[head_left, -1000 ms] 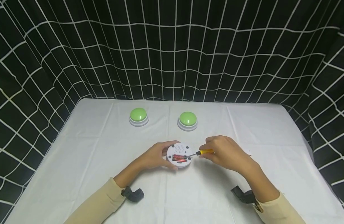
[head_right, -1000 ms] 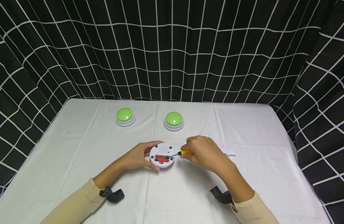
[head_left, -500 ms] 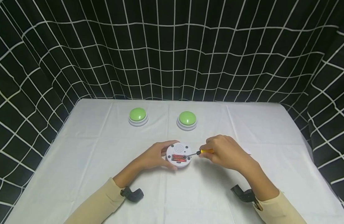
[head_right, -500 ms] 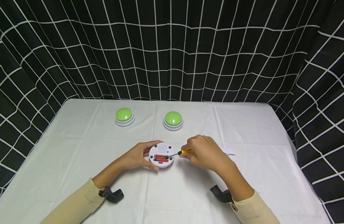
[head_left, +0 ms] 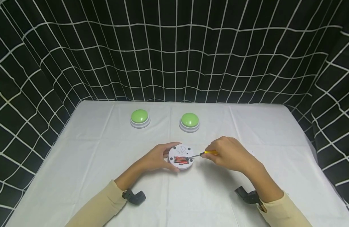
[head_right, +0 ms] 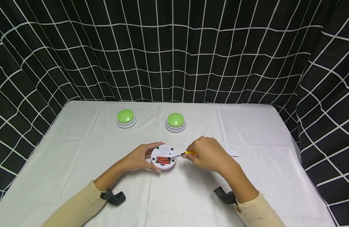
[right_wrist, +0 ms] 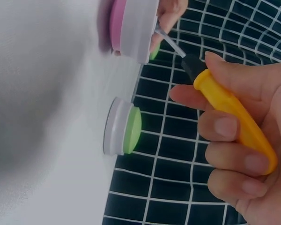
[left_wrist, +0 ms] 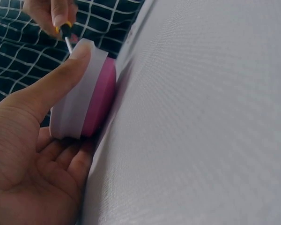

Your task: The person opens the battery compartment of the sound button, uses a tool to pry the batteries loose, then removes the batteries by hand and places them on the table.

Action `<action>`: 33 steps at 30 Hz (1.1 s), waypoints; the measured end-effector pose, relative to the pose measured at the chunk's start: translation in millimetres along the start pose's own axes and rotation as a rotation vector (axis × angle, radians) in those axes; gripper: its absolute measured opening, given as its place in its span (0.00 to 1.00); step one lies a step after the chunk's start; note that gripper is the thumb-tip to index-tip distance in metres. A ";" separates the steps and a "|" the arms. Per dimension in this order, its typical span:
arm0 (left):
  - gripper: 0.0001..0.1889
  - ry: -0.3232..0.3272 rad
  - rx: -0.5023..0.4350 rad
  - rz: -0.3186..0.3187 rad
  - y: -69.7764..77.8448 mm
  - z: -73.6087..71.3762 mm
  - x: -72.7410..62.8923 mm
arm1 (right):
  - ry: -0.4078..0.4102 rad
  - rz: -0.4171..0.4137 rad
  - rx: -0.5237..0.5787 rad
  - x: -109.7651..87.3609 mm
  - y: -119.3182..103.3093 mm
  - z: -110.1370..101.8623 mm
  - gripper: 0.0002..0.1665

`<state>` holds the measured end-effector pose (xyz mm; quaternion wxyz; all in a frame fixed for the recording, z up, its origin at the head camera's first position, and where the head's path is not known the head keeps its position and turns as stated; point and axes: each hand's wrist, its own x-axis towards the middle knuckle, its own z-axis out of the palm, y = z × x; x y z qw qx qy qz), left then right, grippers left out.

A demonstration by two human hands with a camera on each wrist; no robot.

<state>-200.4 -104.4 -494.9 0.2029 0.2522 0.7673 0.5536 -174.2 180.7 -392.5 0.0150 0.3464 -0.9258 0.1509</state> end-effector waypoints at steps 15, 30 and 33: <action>0.52 0.010 0.010 -0.005 -0.5 1.1 -1.3 | -0.063 0.067 0.042 -2.4 3.6 -7.9 0.12; 0.53 0.008 0.005 0.005 -1.9 0.3 0.1 | -0.009 -0.092 0.069 -4.2 -8.6 -13.6 0.09; 0.52 0.007 0.004 0.004 -1.9 0.7 0.1 | -0.003 -0.120 0.052 -3.7 -9.7 -10.9 0.09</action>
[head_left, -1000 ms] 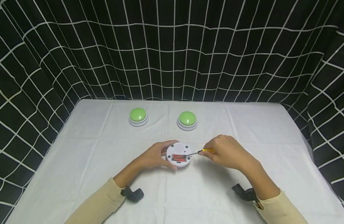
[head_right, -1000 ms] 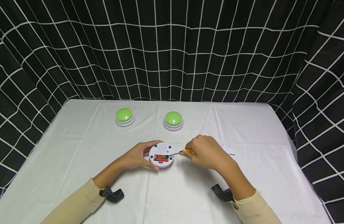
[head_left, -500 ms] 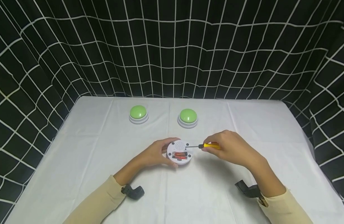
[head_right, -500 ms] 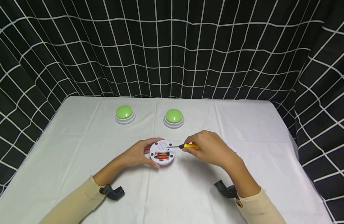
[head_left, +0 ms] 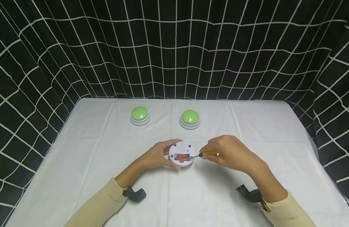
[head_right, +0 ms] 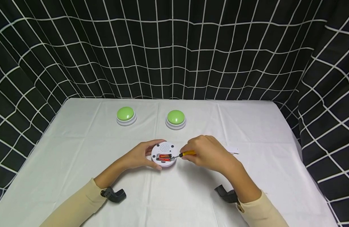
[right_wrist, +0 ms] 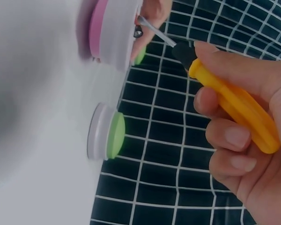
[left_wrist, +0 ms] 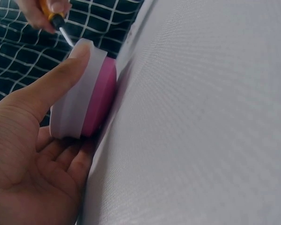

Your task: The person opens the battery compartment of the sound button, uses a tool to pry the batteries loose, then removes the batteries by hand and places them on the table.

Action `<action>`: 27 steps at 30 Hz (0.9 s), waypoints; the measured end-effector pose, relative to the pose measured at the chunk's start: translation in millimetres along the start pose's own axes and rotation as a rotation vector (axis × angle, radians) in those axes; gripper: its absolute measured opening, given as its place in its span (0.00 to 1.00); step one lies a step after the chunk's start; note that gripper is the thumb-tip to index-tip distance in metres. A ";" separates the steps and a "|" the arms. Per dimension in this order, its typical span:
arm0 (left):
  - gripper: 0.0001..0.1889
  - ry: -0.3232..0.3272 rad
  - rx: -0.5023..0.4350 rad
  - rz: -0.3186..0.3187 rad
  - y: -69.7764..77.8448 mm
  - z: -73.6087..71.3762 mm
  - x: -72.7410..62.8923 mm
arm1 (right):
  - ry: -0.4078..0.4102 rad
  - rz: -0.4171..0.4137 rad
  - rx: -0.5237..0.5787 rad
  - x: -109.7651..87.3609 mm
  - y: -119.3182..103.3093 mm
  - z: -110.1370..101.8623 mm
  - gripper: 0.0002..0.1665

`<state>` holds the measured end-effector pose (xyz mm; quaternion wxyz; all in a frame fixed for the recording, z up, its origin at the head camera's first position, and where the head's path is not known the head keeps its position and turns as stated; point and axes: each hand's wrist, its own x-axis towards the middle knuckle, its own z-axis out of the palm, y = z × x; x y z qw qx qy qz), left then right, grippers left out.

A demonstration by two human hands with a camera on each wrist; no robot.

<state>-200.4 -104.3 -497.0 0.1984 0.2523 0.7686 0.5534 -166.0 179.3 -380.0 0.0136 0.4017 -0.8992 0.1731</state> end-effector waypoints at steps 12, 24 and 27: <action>0.52 0.002 0.001 -0.002 3.7 -1.2 -0.9 | -0.001 -0.021 -0.023 1.3 -2.6 3.9 0.09; 0.52 0.006 -0.021 0.016 2.7 1.6 -1.8 | 0.013 -0.005 -0.046 -0.4 -7.2 0.2 0.09; 0.52 0.009 -0.020 0.007 2.4 1.0 -2.1 | 0.023 -0.005 -0.054 -0.3 -7.6 -0.7 0.09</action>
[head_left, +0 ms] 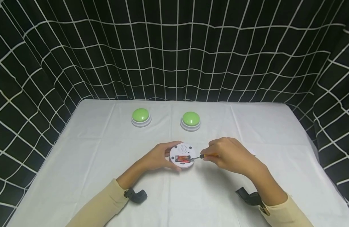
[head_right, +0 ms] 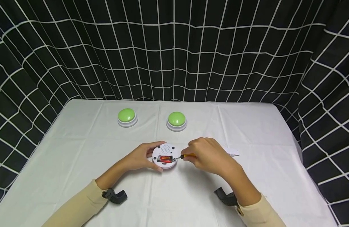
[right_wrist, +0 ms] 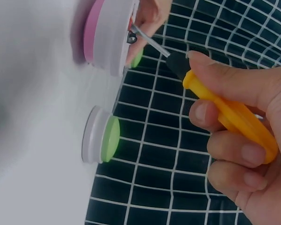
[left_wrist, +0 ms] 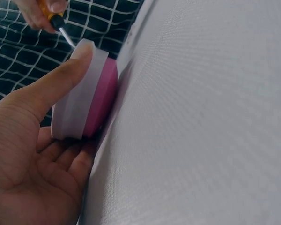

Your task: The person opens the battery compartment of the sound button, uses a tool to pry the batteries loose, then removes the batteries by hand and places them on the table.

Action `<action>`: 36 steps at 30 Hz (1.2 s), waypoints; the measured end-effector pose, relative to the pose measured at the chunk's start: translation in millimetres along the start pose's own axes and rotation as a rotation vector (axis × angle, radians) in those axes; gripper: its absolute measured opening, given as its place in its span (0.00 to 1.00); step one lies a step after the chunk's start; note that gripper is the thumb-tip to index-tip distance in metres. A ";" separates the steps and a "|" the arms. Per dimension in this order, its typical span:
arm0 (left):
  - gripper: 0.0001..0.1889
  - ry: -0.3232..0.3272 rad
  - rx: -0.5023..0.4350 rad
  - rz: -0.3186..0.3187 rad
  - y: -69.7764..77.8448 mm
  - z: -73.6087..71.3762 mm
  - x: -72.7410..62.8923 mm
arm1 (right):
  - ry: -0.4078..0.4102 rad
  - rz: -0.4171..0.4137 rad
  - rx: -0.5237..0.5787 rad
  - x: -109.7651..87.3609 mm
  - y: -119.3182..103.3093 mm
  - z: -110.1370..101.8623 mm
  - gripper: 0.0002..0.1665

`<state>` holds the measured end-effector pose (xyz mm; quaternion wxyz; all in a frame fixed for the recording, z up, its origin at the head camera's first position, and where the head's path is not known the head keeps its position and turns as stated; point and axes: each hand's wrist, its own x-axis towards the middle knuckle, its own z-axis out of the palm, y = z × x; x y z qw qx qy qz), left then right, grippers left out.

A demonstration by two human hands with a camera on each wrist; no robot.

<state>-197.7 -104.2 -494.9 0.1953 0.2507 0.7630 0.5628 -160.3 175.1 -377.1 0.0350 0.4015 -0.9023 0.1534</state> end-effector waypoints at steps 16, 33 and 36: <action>0.52 0.008 0.030 0.014 4.1 -2.2 2.0 | -0.005 0.004 -0.026 5.4 -1.2 0.9 0.10; 0.52 0.017 0.060 -0.001 1.8 0.8 0.7 | -0.083 -0.066 -0.137 23.5 -16.5 -6.0 0.20; 0.52 0.015 0.050 -0.003 0.4 0.6 0.2 | -0.053 -0.051 -0.112 18.2 -13.5 -0.9 0.14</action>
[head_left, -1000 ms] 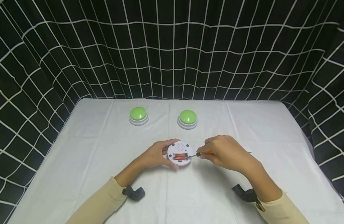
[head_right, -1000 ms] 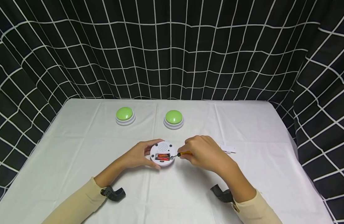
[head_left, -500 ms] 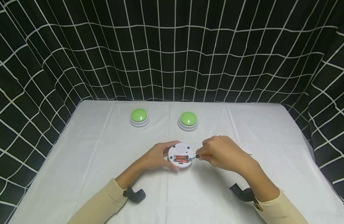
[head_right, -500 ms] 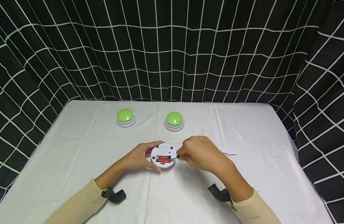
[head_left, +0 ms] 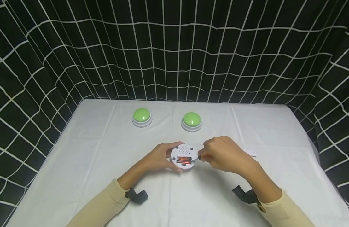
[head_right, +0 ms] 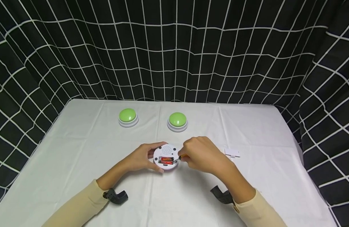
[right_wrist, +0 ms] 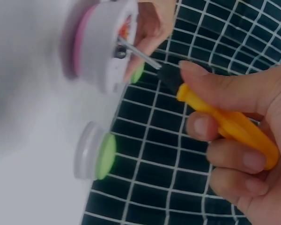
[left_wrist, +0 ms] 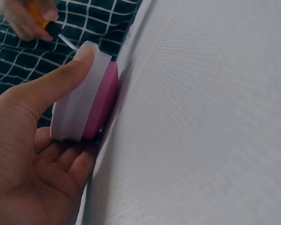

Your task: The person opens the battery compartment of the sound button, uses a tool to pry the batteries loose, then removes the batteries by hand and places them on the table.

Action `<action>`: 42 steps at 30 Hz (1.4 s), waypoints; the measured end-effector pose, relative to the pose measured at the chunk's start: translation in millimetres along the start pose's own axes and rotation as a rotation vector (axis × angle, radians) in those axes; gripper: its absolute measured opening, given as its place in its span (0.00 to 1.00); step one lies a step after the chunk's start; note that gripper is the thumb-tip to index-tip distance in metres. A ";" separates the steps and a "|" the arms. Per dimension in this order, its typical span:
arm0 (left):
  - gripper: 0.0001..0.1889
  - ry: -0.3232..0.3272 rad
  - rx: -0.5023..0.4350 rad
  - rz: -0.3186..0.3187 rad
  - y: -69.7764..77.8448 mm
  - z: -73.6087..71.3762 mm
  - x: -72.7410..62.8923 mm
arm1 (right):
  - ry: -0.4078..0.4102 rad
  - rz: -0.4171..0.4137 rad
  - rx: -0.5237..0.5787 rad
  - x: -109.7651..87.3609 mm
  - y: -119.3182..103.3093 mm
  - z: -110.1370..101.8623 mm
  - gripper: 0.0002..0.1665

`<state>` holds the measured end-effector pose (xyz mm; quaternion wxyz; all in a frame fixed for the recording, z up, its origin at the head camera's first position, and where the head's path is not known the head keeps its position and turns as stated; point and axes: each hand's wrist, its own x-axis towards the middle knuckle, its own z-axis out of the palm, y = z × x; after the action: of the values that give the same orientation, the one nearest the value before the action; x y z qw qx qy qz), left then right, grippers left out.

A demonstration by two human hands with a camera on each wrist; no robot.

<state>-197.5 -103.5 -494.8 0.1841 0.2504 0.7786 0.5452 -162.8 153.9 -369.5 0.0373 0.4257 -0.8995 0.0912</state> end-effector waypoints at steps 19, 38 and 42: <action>0.52 -0.004 -0.051 0.033 -3.4 3.5 0.4 | 0.118 0.042 0.172 -22.2 18.3 23.1 0.09; 0.52 -0.007 -0.071 0.028 0.4 2.6 0.9 | 0.105 0.042 0.177 -22.4 22.8 22.9 0.06; 0.52 -0.004 -0.068 0.022 0.3 2.6 0.3 | 0.108 0.032 0.177 -22.1 22.9 22.5 0.06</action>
<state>-196.2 -101.3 -495.4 0.1880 0.2536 0.7563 0.5730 -166.2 180.4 -397.8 0.0466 0.4073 -0.8913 0.1939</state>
